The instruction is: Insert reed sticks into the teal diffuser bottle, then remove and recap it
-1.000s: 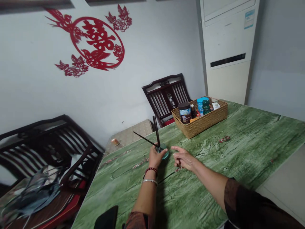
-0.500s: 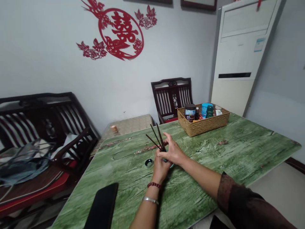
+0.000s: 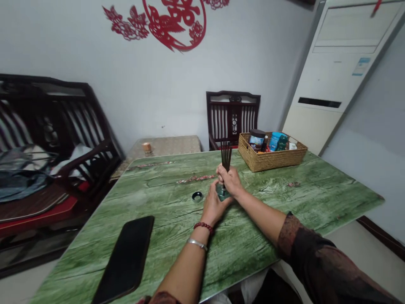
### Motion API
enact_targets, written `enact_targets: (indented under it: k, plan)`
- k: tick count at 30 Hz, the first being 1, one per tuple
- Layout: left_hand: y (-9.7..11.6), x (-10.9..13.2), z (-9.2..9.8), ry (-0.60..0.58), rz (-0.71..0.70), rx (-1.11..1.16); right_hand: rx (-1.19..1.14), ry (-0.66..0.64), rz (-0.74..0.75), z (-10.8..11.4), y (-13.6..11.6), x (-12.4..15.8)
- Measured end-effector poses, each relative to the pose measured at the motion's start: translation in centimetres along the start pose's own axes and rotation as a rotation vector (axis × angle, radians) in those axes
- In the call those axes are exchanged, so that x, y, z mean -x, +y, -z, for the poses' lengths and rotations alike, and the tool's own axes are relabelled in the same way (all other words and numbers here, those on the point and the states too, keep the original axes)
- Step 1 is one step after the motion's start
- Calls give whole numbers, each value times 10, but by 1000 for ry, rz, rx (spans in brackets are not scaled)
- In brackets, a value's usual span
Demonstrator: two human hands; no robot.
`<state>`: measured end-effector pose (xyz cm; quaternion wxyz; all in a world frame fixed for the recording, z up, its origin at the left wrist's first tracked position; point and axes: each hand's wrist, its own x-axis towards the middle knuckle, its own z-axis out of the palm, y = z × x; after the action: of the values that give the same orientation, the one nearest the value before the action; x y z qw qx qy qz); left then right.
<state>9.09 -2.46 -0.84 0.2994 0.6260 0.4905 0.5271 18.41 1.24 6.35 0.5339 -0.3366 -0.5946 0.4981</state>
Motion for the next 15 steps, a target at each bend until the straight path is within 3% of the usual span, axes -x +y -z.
enact_targets:
  k: [2,5,9,11,13,15]
  plan:
    - [-2,-1,0,-2,-6,-36,-78,104,103,2,-15,-6]
    - [-6,-5,1,2,15,-93,-100,140,229,12,-56,-12]
    - [-10,-9,3,-20,8,-157,81,124,355,50,-106,-2]
    - [-12,-10,5,-39,-8,-170,345,73,349,81,-109,8]
    - [-12,-11,7,-44,-24,-142,739,38,302,116,-93,19]
    - [-12,-12,8,-40,-28,-100,1137,-44,117,148,-66,31]
